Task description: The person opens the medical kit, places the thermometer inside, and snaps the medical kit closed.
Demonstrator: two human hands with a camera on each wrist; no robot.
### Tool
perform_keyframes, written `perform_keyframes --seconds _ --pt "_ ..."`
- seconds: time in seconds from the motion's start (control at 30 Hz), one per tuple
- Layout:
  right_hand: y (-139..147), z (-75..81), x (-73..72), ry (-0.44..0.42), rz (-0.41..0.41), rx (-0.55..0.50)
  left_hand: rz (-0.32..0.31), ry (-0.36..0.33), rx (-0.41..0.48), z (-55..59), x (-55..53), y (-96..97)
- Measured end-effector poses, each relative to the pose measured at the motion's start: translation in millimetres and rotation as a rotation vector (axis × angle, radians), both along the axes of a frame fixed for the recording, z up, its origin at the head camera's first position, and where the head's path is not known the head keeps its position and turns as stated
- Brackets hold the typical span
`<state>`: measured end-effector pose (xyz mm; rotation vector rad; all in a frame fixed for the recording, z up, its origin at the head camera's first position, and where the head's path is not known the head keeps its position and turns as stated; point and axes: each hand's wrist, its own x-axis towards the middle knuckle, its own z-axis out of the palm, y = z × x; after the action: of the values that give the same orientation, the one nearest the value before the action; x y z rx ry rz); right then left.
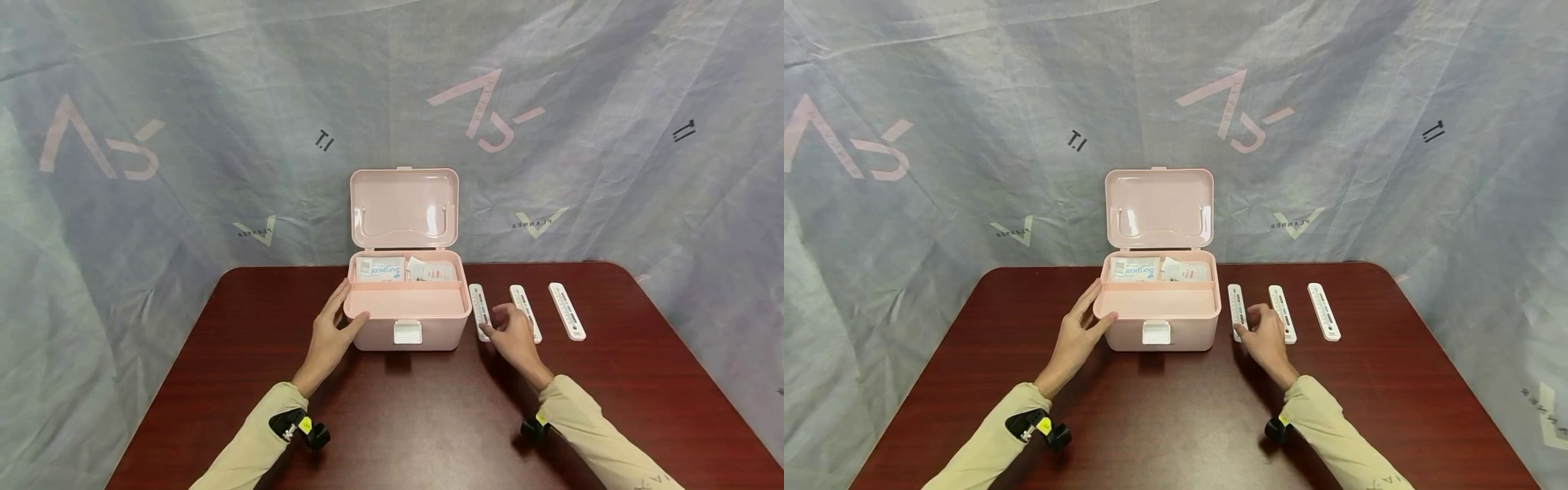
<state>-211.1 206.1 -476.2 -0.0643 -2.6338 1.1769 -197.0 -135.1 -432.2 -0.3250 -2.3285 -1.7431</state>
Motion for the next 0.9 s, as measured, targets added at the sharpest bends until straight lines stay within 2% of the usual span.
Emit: perform_keyframes --seconds 0.23,0.47,0.9 --pt "-2.1 -2.9 4.0 -0.042 -0.013 0.002 -0.018 -0.021 0.025 26.9 16.5 5.9" --pt "-3.0 -10.3 2.1 -0.032 -0.049 0.059 -0.025 -0.025 0.015 28.1 17.0 7.9" --pt "-7.2 -13.0 -4.2 0.002 -0.036 0.139 -0.023 -0.011 0.019 26.0 16.3 7.2"
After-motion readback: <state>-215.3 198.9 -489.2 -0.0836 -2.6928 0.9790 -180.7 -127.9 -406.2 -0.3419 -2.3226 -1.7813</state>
